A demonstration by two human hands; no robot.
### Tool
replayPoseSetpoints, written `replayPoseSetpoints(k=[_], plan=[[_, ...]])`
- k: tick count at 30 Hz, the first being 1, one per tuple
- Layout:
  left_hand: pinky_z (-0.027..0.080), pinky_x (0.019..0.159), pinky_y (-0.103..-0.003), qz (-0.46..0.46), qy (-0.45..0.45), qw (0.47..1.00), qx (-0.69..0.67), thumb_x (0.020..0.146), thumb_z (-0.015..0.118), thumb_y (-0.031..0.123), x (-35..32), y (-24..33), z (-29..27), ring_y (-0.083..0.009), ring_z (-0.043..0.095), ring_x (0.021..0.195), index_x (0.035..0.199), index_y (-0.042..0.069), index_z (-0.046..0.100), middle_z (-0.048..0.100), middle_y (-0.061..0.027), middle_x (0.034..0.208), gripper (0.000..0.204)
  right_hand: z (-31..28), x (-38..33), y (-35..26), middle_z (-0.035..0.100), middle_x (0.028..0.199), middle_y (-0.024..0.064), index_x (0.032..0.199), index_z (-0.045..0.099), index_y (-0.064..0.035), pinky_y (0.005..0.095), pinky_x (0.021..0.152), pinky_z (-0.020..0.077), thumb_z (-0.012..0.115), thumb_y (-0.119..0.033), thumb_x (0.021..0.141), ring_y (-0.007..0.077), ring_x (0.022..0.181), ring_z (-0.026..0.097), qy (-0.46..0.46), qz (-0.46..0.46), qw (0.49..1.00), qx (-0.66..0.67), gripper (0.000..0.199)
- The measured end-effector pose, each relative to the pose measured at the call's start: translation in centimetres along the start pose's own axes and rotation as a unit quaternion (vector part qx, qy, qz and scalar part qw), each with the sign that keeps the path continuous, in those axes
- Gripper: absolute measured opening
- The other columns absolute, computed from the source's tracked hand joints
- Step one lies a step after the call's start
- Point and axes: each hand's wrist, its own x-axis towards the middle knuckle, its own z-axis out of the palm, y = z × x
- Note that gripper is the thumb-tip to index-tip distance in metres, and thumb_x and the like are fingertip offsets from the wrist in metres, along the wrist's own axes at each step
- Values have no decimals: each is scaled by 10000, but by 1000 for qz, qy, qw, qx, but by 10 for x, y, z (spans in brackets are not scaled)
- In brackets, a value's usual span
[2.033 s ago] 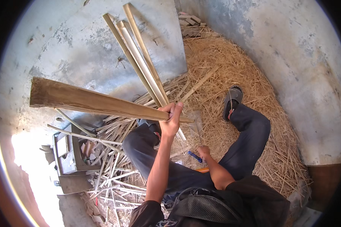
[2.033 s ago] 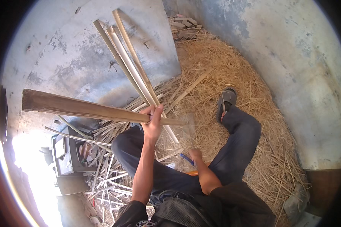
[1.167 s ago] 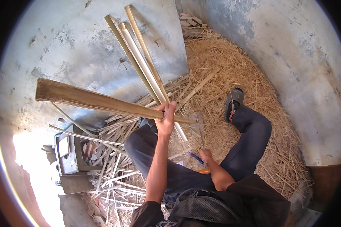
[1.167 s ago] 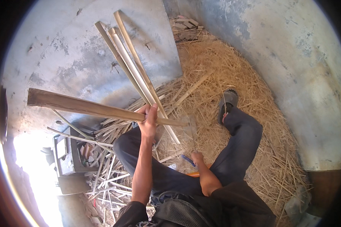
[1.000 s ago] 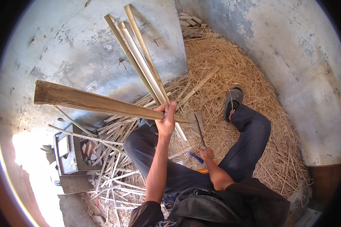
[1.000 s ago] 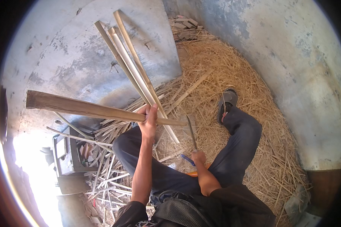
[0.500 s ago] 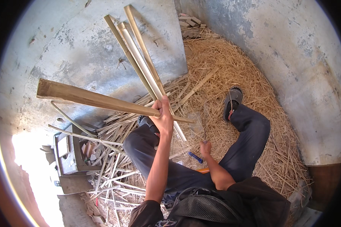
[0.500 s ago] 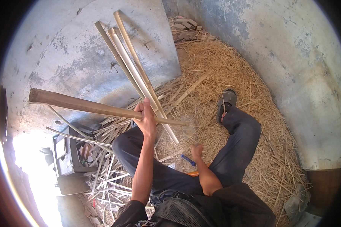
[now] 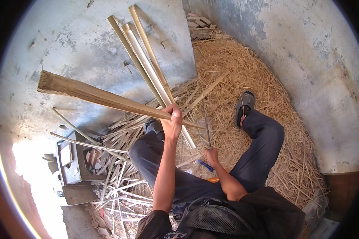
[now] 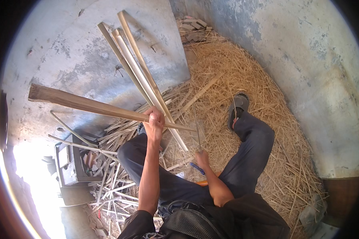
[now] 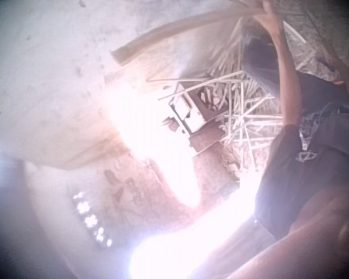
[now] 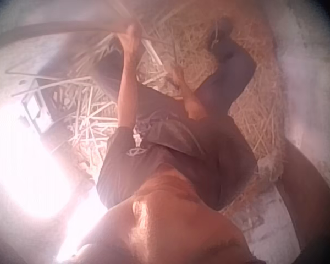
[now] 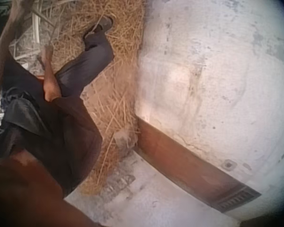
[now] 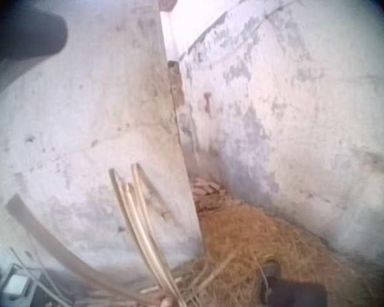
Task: The person sits on a straw-covered floor and uses a knife to split long bamboo poles into thin strips. They hold the bamboo vertically and repeatedly strike it with the knife to separate the sections, then use a blue tool to mark the bamboo.
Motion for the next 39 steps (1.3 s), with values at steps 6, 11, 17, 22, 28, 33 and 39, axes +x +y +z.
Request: replayPoseSetpoints(k=[6,11,17,22,28,33,39], plan=[[234,481,-255,-84,52,994,48,1051,534,376,-1,9,16,-43,319,529,620,96,430,375,66,570,524,-9,22,41,533,558,85,698,569,17,358,402,361,647,-146,792,192,407,477,10,94,995,-16,204],[214,473,-249,-45,102,993,41,1055,526,387,-1,11,20,-35,304,519,634,106,424,368,69,568,517,-12,-1,24,520,542,91,709,569,18,355,393,371,639,-108,794,194,404,490,22,130,991,-36,167],[212,462,-252,-55,111,991,49,1052,546,335,-12,10,28,-32,293,513,635,93,429,366,73,567,496,-6,0,29,478,519,60,678,536,-22,365,388,359,635,-101,796,170,388,454,33,132,991,-15,173],[198,475,-263,-56,94,993,49,1053,546,302,-11,11,33,-35,285,526,627,74,433,360,72,565,496,-22,18,49,508,559,48,668,558,-68,351,416,357,629,-147,784,153,420,459,-160,214,946,182,158],[193,489,-272,-58,92,991,74,1051,544,332,-7,3,30,-38,283,543,624,72,429,356,72,570,513,-10,-4,15,517,562,51,651,560,-63,352,442,372,629,-139,767,151,417,450,-42,153,987,25,155],[199,491,-273,-43,95,990,90,1051,545,334,-9,10,35,-39,286,547,629,57,444,357,71,573,515,-7,21,28,538,575,64,645,553,-12,388,535,412,633,-146,779,186,503,506,38,58,997,-28,206],[210,490,-273,-31,94,990,97,1047,557,325,-11,5,31,-38,297,556,645,42,479,370,71,580,498,5,29,18,505,546,64,670,531,2,381,437,368,632,-147,800,184,442,478,93,-88,991,25,222]])
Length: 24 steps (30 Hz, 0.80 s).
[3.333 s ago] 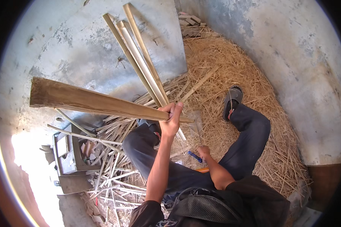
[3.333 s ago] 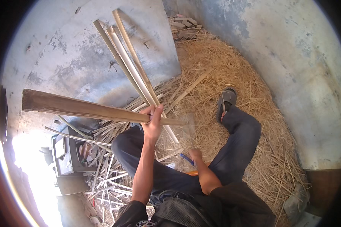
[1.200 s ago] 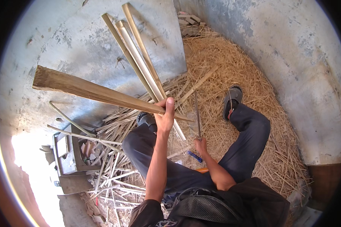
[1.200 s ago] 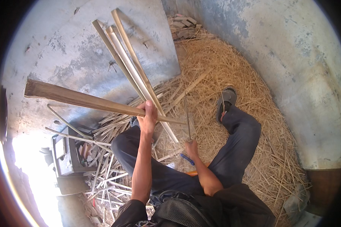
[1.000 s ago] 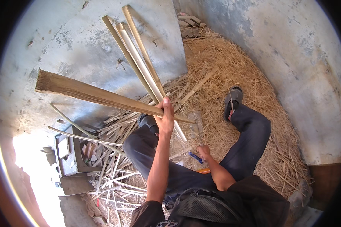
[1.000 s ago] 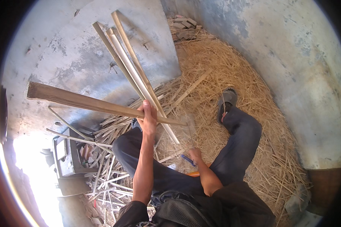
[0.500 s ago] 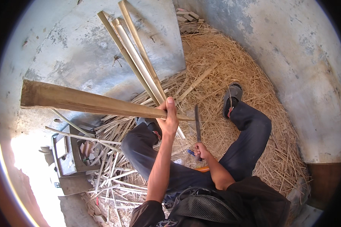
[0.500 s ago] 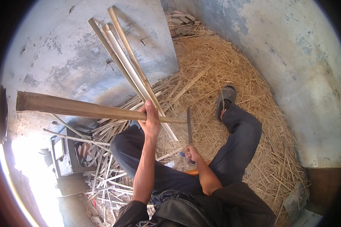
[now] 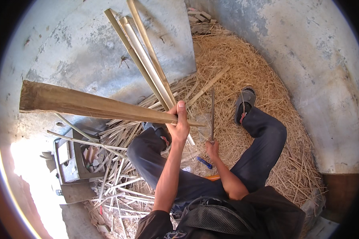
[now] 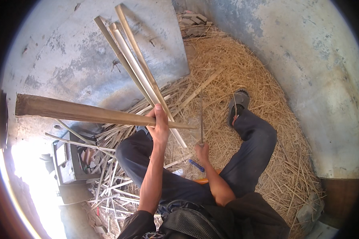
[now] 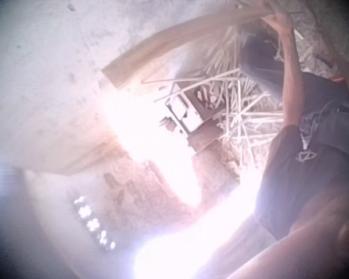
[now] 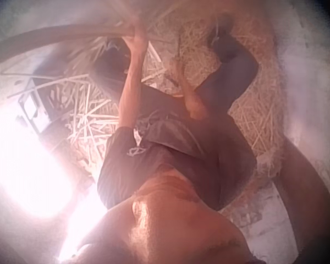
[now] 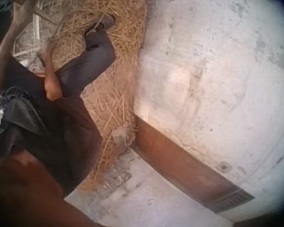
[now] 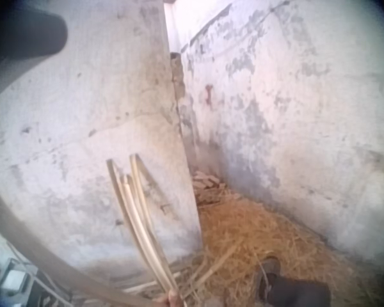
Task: The person sits on a straw-covered floor and uses a knife to split long bamboo poles into thin strips. They hold the bamboo vertically and repeatedly strike it with the knife to separate the sections, then use a blue tool to mark the bamboo.
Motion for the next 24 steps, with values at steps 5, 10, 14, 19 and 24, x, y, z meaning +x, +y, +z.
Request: replayPoseSetpoints(k=[5,10,14,19,24], plan=[[219,491,-268,-7,15,1000,-6,1044,565,322,-2,6,6,-35,304,553,637,48,480,384,72,579,498,-21,-12,24,559,572,117,656,556,20,406,451,428,608,-157,823,220,442,544,-116,223,959,-133,249],[210,487,-262,-20,3,999,-27,1044,567,324,-3,8,4,-34,297,544,634,78,461,375,77,584,490,-23,-8,58,604,603,133,671,594,15,435,511,484,609,-164,807,236,474,587,-30,122,952,-278,225],[202,487,-264,-28,-2,999,-41,1046,564,327,-2,5,1,-34,287,545,637,79,455,365,79,587,490,-25,-12,44,532,557,77,642,557,-39,420,468,438,600,-155,801,202,430,504,-82,208,963,-150,202],[198,490,-266,-36,-6,998,-43,1047,559,344,-1,5,-2,-35,286,554,635,76,444,364,76,593,505,-22,-6,39,478,529,40,717,603,-22,367,476,417,606,-173,820,232,459,499,-220,293,921,133,183],[195,488,-269,-16,-1,999,-29,1045,558,355,-1,7,-1,-38,282,546,633,73,435,360,76,585,514,9,6,-11,518,548,54,638,535,-52,349,430,390,613,-119,806,153,436,470,19,-37,998,-49,197]])
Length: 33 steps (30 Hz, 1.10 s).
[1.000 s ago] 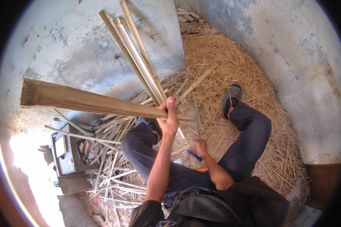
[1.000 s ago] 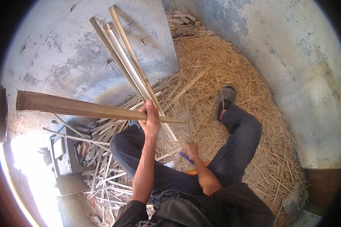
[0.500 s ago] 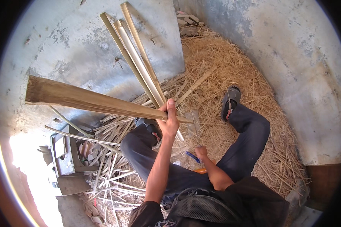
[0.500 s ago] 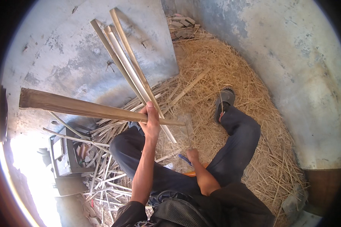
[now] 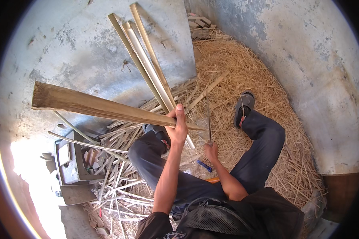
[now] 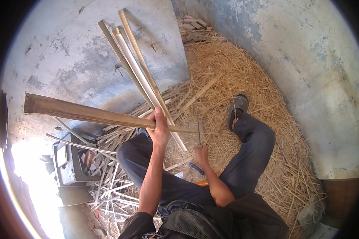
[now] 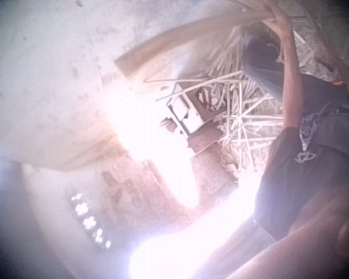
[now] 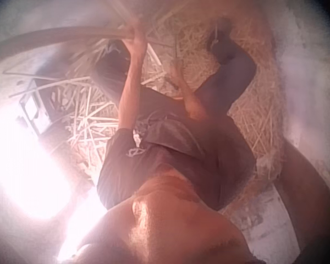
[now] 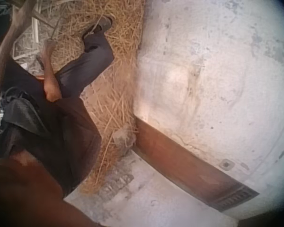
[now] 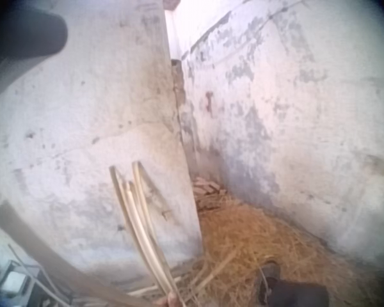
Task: The person sits on a straw-covered floor and uses a knife to split long bamboo poles into thin strips. They hold the bamboo vertically and repeatedly strike it with the knife to separate the sections, then use a blue tool to mark the bamboo.
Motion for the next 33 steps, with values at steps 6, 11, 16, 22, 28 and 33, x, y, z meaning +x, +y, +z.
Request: replayPoseSetpoints(k=[6,11,16,22,28,33], plan=[[197,483,-270,-8,12,1000,4,1044,564,343,1,-4,-4,-33,278,537,631,78,434,349,78,571,507,-14,-14,-4,561,549,90,649,576,-5,363,382,391,607,-129,814,198,387,498,-42,60,997,-16,208],[205,477,-261,-17,24,999,-21,1041,568,345,4,0,-8,-31,279,531,631,81,443,353,75,569,503,-25,-22,69,590,577,132,692,624,16,390,394,409,618,-142,779,229,394,533,-119,329,934,-72,181],[206,472,-255,3,24,1000,-1,1048,557,334,0,-6,-10,-29,289,528,636,83,445,357,73,573,495,-29,-26,73,668,695,237,846,693,74,429,492,501,617,-219,815,306,517,655,-37,270,930,-245,304],[200,479,-250,-27,24,999,-39,1055,541,331,4,-5,-18,-27,285,531,649,85,453,361,76,574,482,-32,-27,63,665,730,211,872,685,39,428,489,501,599,-194,834,292,489,628,-75,298,937,-166,251],[205,486,-246,-24,49,998,-34,1051,549,339,3,-2,-23,-24,298,534,640,88,461,372,85,577,489,-32,-36,39,401,506,15,666,472,-79,321,389,321,594,-70,794,137,378,354,-134,355,919,106,178],[205,483,-247,-14,51,998,-24,1048,553,346,2,-6,-25,-25,302,529,633,87,458,379,81,574,498,-28,-37,9,430,511,34,636,479,-68,324,381,316,613,-86,791,142,380,386,-171,259,945,99,206]])
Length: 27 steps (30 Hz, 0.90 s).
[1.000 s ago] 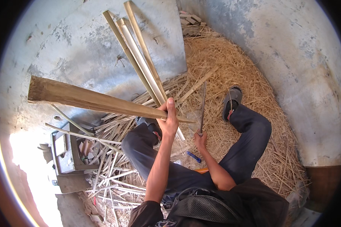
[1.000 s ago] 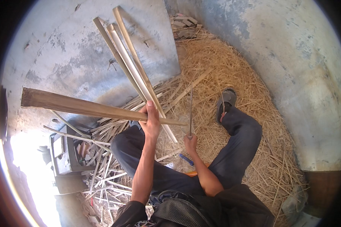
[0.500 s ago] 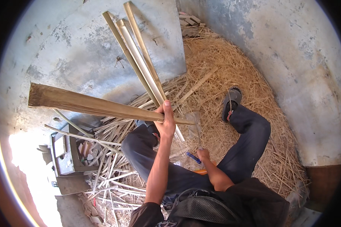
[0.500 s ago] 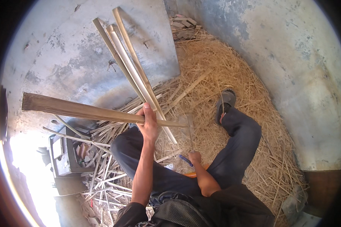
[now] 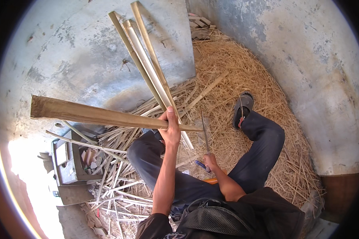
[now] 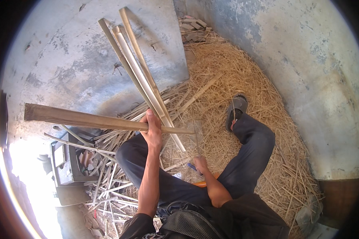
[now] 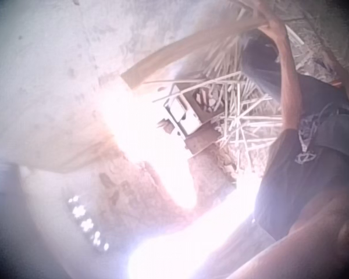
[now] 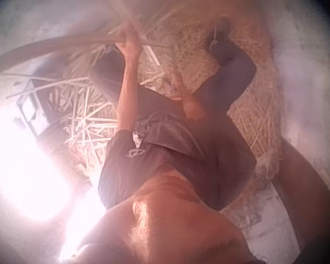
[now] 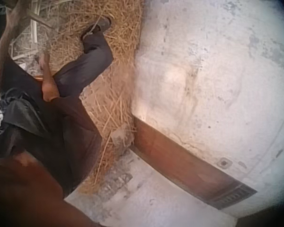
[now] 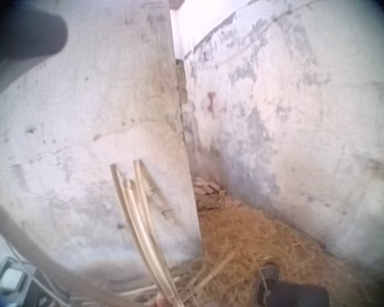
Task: The person sits on a straw-covered floor and uses a knife to split long bamboo poles into thin strips. They hold the bamboo vertically and repeatedly strike it with the knife to separate the sections, then use a blue tool to mark the bamboo.
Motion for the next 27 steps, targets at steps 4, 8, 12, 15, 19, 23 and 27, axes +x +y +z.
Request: replayPoseSetpoints(k=[4,8,12,15,19,23,27], plan=[[198,471,-253,-1,-1,1000,-19,1049,551,352,-1,1,0,-27,289,514,620,96,433,368,78,559,513,3,-1,-5,449,509,46,614,482,-60,330,372,331,595,-87,791,155,383,419,32,-42,997,-63,212],[182,458,-266,1,12,1000,-10,1055,536,368,5,-1,-5,-30,267,499,595,120,391,337,77,535,542,-18,17,15,471,528,55,650,516,-49,339,374,348,586,-89,794,170,391,440,52,97,991,-80,165],[178,452,-269,-18,24,999,-33,1058,530,364,9,-2,-10,-35,260,482,589,135,372,328,75,531,546,-33,28,33,479,548,53,718,566,-33,347,407,372,615,-112,798,170,407,452,49,127,989,-66,123],[179,426,-263,-14,49,994,-93,1064,519,347,15,3,-17,-41,252,459,596,151,355,307,72,521,534,-42,39,35,458,523,47,694,559,-57,371,446,405,602,-114,796,166,403,417,-16,149,989,-9,125],[161,370,-257,16,95,990,-104,1067,511,346,12,22,-33,-43,200,414,608,172,314,265,71,491,529,-57,45,33,490,545,50,663,567,-41,347,438,406,613,-93,777,169,427,463,-35,175,979,-100,133],[136,380,-271,8,127,987,-98,1074,501,326,7,35,-45,-45,174,415,630,171,297,238,68,492,513,-55,55,43,516,535,73,651,601,-43,376,462,433,612,-105,780,193,482,528,-43,149,977,-148,143],[145,403,-276,18,134,981,-138,1077,504,269,-2,54,-44,-49,168,420,645,159,304,240,58,497,489,-41,41,25,582,598,123,693,640,16,404,484,447,637,-128,753,244,515,576,71,21,950,-302,156]])
